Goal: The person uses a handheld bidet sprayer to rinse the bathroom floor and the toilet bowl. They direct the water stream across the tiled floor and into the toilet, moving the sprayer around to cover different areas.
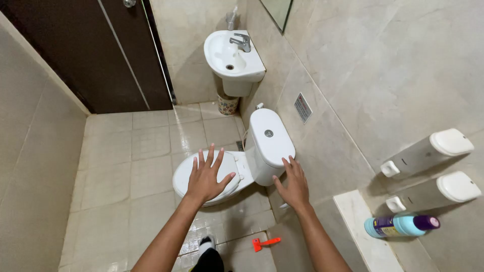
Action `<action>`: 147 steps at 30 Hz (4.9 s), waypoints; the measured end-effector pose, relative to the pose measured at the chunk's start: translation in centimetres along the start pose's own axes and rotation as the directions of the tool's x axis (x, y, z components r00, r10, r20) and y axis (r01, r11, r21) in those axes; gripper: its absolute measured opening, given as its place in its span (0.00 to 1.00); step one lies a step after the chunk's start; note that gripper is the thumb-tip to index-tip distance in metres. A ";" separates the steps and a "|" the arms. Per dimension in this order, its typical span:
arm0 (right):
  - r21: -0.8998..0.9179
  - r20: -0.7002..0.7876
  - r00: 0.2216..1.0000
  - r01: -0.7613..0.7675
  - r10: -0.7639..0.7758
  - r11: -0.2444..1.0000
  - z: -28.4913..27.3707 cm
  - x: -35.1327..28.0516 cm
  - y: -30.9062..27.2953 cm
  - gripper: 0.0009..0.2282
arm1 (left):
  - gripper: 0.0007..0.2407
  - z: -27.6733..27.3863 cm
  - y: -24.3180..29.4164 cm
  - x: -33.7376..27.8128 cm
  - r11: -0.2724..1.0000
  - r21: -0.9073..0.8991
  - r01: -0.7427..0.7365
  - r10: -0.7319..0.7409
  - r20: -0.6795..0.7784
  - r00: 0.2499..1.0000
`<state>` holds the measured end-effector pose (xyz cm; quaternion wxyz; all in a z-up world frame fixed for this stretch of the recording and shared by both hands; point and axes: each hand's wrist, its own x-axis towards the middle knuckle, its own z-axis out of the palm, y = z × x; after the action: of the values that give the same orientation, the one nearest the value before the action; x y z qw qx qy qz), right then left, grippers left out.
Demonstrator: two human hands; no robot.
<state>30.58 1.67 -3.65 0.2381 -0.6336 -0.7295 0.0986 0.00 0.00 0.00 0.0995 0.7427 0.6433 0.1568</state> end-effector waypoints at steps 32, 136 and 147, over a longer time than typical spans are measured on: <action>-0.087 0.177 0.979 -0.084 0.098 0.993 13.0 30.9 6.9 0.32 | 0.39 10.6 -7.8 36.6 0.992 -0.025 0.121 -0.091 0.513 0.854; 0.544 0.101 0.983 0.075 -0.154 0.836 22.3 36.6 -8.4 0.12 | 0.24 15.0 -11.8 32.9 0.285 -0.915 0.285 -0.577 0.074 0.813; 0.718 0.245 0.885 0.109 -0.396 0.687 21.0 33.3 -12.7 0.20 | 0.20 6.2 -14.4 27.0 -0.254 -0.949 0.188 -0.601 0.307 0.738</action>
<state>6.78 35.04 -8.82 0.3202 -0.3591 -0.7537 0.4477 -7.75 29.17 -7.98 0.5526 0.1334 0.5301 0.6291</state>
